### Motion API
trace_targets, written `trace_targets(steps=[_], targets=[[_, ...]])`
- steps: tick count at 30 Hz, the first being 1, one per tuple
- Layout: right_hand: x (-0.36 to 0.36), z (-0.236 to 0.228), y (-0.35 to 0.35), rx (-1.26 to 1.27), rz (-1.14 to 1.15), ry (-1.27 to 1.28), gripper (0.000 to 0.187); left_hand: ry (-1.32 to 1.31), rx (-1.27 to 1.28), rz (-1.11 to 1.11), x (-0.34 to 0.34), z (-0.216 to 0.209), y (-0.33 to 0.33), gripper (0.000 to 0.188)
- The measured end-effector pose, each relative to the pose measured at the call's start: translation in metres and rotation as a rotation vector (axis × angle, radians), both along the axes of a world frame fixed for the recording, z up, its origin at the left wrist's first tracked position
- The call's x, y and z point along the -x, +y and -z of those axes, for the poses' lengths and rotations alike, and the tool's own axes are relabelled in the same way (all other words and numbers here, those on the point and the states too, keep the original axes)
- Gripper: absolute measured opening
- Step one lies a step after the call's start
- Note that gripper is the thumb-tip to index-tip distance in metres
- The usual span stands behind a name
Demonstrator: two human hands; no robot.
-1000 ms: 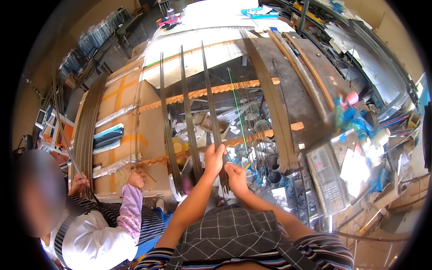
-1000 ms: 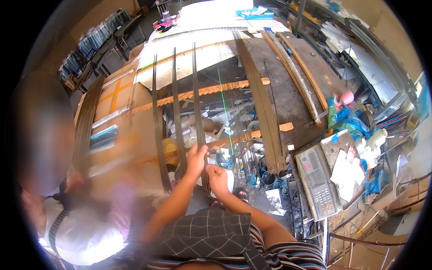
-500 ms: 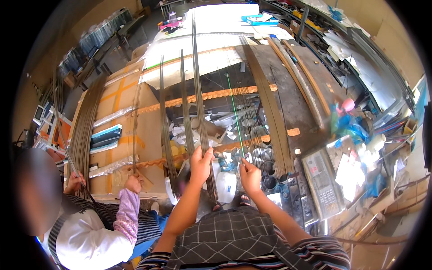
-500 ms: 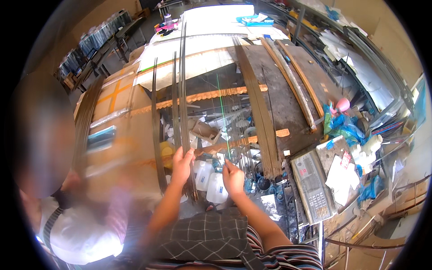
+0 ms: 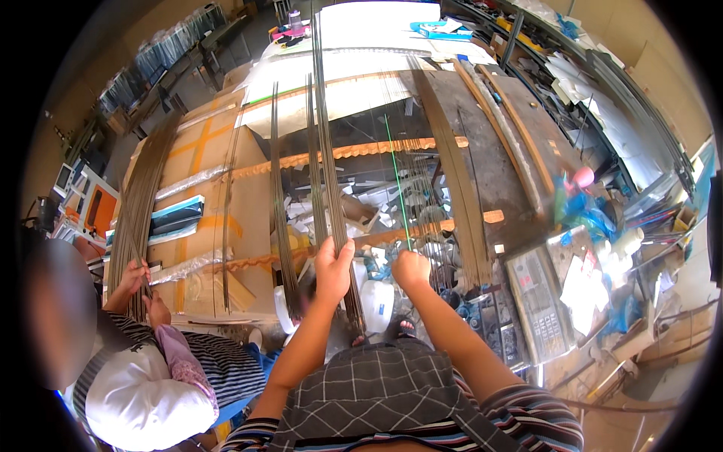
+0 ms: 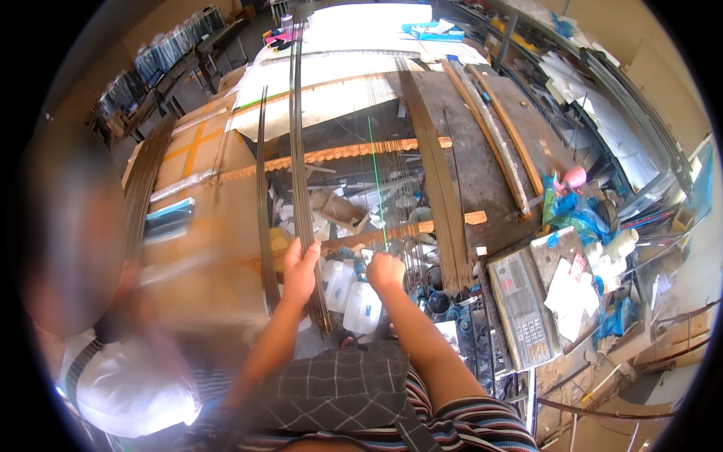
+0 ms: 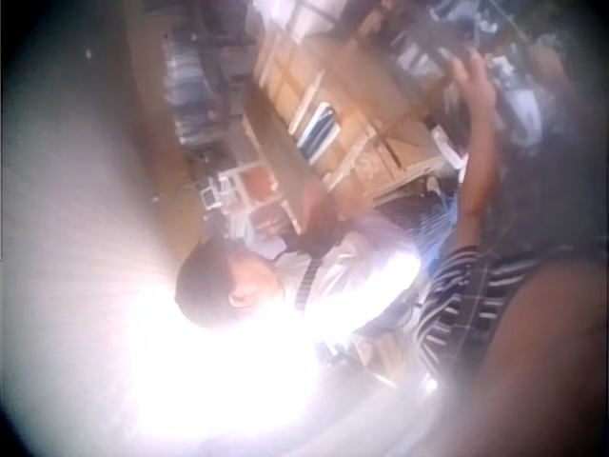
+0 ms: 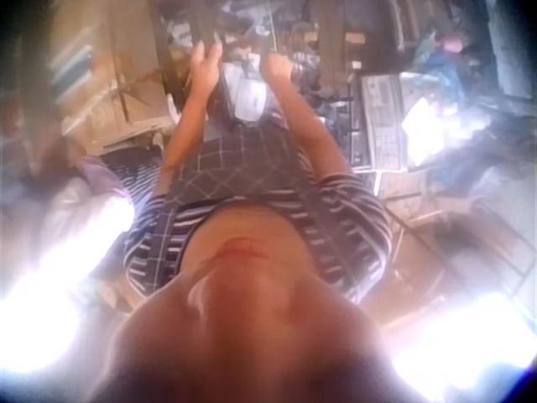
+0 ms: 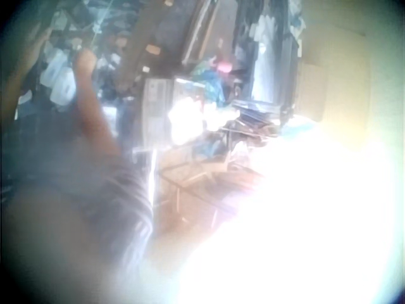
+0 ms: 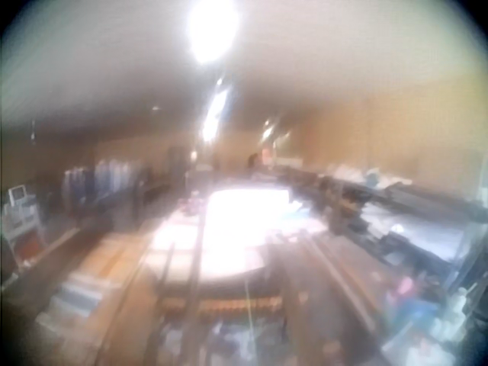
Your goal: The person works at a loom, threading and adjusting warp threads by hand. They use a brush to clean or align the threads and continue manipulating the warp strands with both hands throughout the clip.
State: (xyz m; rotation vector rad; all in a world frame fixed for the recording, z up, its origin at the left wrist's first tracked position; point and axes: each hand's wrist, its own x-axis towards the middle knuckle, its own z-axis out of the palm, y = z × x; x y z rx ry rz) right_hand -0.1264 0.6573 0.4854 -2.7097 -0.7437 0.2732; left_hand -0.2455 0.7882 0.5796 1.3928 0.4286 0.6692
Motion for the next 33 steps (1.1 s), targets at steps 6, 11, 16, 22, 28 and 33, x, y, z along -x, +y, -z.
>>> trace_targets(steps=[6,11,16,22,28,33], targets=[[0.013,-0.042,0.004,-0.067,-0.052,0.015,0.023,-0.016,0.062,0.035,0.003,0.009,0.000,0.012],[0.070,-0.096,0.001,-0.961,-0.127,0.858,0.023,-0.032,0.123,0.040,-0.003,0.006,-0.013,0.011],[0.084,-0.084,-0.002,-1.113,-0.033,0.846,0.020,-0.032,0.070,0.096,-0.003,0.004,-0.015,0.010],[0.093,-0.084,-0.007,-1.067,0.088,0.608,0.019,0.024,-0.079,0.036,-0.003,0.014,-0.019,0.013],[0.068,-0.051,-0.035,-0.894,0.197,0.073,0.018,0.052,-0.057,0.067,0.001,0.003,0.002,0.011],[0.038,-0.037,-0.037,-0.689,0.204,-0.044,0.021,0.062,-0.096,0.024,0.001,-0.011,0.008,0.013]])
